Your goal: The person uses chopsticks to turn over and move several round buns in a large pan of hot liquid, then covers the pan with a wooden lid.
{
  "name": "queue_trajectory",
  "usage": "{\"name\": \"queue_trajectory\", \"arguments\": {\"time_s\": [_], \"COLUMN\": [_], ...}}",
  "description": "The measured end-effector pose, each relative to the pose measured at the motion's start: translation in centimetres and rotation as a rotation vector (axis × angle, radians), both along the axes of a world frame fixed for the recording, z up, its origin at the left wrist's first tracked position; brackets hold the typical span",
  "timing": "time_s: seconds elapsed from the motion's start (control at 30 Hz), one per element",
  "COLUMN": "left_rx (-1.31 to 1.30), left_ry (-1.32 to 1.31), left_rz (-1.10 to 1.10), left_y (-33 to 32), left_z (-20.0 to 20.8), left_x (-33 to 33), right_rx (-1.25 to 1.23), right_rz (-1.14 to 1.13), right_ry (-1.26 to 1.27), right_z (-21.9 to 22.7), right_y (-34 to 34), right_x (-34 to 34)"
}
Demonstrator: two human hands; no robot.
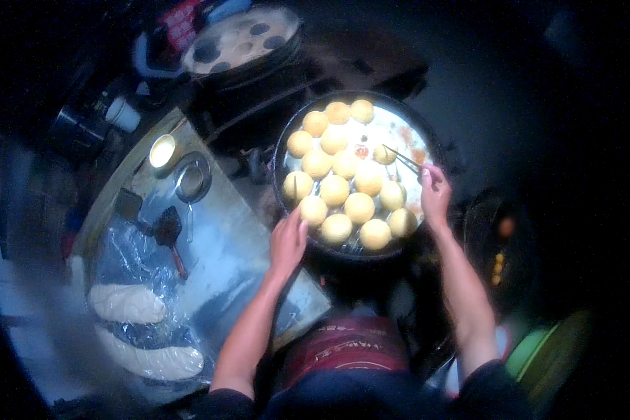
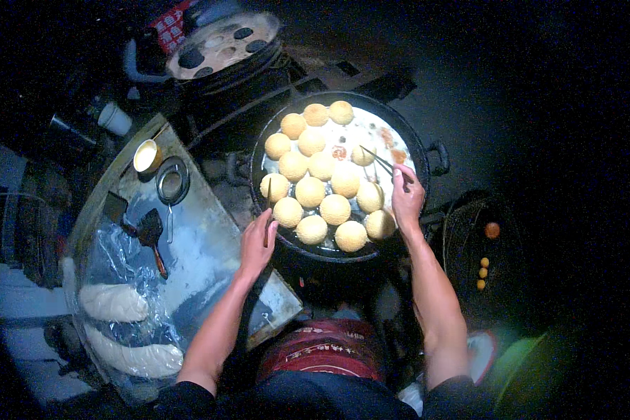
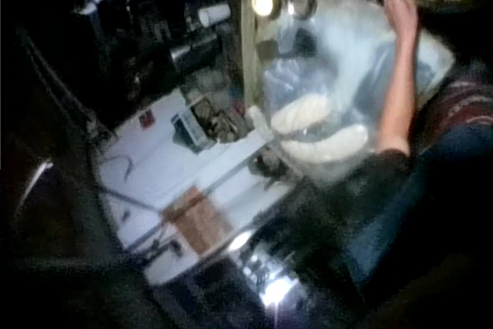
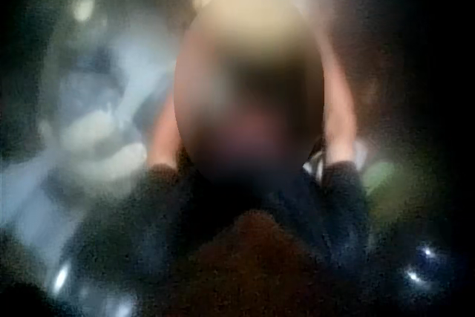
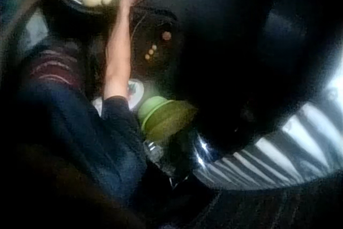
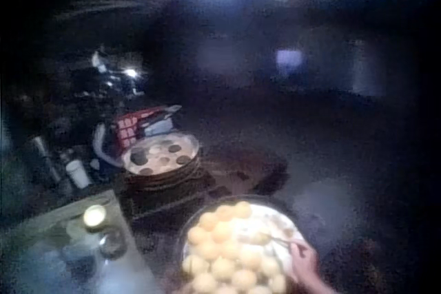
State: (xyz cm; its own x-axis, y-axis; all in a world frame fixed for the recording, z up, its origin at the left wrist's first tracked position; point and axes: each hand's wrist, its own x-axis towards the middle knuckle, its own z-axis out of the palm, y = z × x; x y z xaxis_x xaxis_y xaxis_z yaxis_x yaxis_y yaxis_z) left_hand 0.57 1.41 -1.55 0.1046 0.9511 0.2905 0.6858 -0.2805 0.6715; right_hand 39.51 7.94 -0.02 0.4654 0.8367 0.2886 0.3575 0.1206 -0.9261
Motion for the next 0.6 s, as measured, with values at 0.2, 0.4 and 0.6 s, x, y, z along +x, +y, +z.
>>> {"name": "queue_trajectory", "arguments": {"time_s": [0.2, 0.4, 0.6], "left_rx": [-0.083, -0.175, -0.102], "left_ry": [0.059, 0.038, 0.016], "left_rz": [-0.098, -0.209, -0.087], "left_y": [-1.7, -2.6, -3.4], "left_z": [-1.4, 0.3, 0.7], "left_x": [-0.2, 1.0, -0.2], "right_rx": [-0.026, -0.062, -0.055], "right_rz": [0.024, 0.019, 0.031], "right_ry": [-0.010, -0.021, -0.037], "right_z": [0.2, 0.1, 0.5], "right_y": [0.2, 0.0, -0.1], "right_x": [-0.5, -0.4, -1.0]}}
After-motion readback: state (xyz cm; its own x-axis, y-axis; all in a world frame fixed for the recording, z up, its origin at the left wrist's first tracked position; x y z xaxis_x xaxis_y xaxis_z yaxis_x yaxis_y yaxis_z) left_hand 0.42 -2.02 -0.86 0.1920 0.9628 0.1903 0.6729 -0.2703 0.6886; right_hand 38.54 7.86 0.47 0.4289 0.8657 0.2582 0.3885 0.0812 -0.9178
